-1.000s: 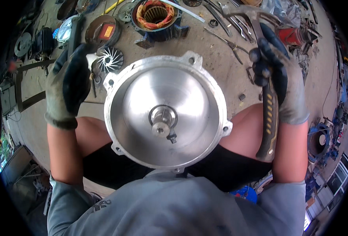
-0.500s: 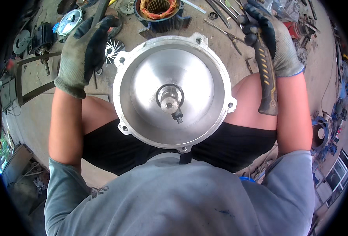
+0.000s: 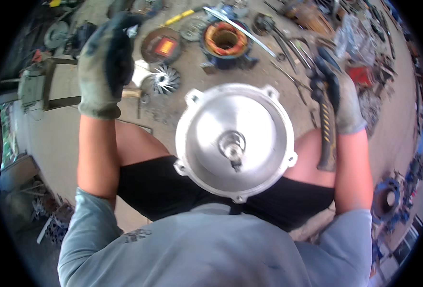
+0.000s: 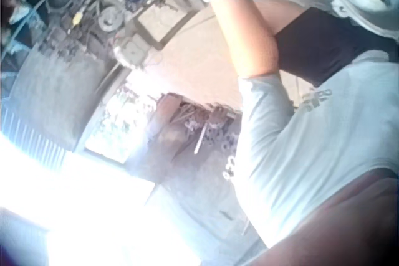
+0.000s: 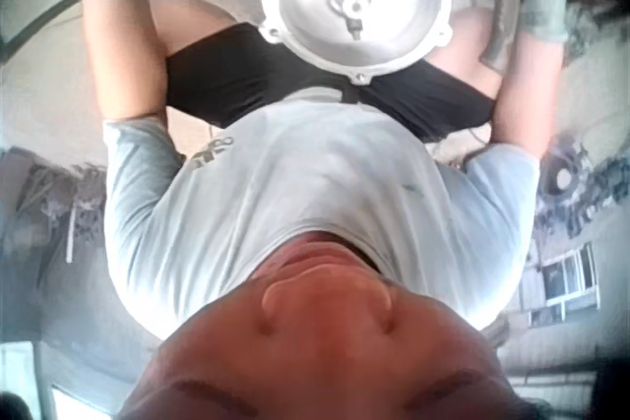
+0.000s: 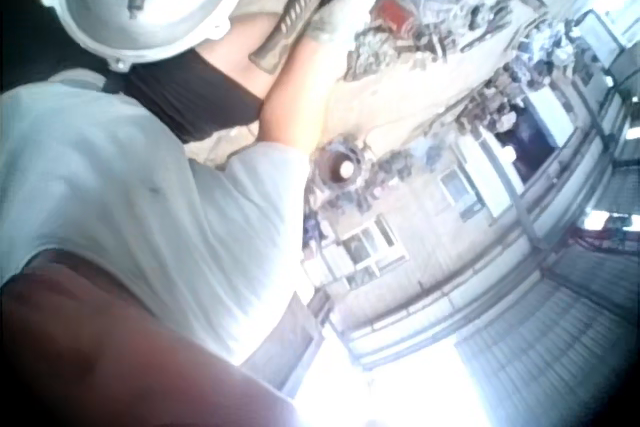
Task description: The person works on a metallic mechanical housing, using a hammer to tap a small metal pin into place. They repeatedly adjust the pin and strike it to secure it within the housing.
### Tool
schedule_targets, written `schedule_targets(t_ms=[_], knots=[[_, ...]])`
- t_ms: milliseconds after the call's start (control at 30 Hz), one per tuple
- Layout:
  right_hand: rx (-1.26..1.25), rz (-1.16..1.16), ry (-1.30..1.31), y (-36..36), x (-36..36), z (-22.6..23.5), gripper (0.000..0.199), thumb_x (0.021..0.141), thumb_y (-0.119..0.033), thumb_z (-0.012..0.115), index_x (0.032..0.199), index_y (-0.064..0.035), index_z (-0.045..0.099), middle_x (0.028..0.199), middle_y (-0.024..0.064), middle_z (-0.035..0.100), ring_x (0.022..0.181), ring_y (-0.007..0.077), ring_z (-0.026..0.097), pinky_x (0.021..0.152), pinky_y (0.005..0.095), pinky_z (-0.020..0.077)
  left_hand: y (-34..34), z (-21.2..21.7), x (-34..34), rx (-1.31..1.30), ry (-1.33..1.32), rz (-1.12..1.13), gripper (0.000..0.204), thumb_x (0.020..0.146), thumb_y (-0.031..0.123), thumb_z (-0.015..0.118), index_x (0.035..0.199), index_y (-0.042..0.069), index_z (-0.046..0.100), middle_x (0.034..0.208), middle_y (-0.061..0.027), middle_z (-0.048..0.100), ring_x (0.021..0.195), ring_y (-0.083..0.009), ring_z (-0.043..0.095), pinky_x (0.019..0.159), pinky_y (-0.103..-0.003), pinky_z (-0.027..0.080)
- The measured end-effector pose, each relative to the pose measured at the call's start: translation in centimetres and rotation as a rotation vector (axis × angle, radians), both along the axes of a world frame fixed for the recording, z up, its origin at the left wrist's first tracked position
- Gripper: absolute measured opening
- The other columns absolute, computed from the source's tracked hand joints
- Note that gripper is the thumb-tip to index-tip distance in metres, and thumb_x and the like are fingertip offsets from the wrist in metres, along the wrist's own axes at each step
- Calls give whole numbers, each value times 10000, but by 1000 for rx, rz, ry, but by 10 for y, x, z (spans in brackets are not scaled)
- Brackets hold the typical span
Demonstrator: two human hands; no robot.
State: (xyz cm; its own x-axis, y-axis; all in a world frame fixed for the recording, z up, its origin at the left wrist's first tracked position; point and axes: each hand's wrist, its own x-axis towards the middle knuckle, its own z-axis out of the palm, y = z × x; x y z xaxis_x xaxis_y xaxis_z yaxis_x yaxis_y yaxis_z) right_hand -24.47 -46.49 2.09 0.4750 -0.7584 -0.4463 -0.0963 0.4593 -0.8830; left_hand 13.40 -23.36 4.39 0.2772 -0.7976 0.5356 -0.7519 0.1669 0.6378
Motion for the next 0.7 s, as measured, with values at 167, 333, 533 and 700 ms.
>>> schedule_targets(t_ms=[167,333,533,700], knots=[[-37,-66,80,2,-3,5,504,1088,-196,588,1578,-149,479,889,-14,609,594,45,529,468,191,438,66,48,66,-286,949,258,429,1117,402,510,1244,36,694,657,29,464,444,-71,347,410,-249,275],[23,-45,3,5,-14,5,604,1087,-205,592,1652,-185,379,919,1,609,606,42,500,479,209,428,159,-47,158,423,656,758,403,1026,505,655,1096,124,768,662,45,484,503,-74,437,451,-267,350],[67,-124,7,18,-32,7,608,1086,-208,576,1658,-187,372,965,36,637,634,56,513,495,217,428,173,-260,190,1203,710,767,419,1020,427,672,980,22,770,773,-79,707,636,-241,666,592,-426,588],[157,-235,1,25,-21,15,532,1074,-184,608,1581,-172,447,902,73,678,584,117,571,490,271,482,179,-345,248,1111,103,794,299,984,296,670,1225,135,749,1179,-228,751,1146,-429,708,968,-522,554]])
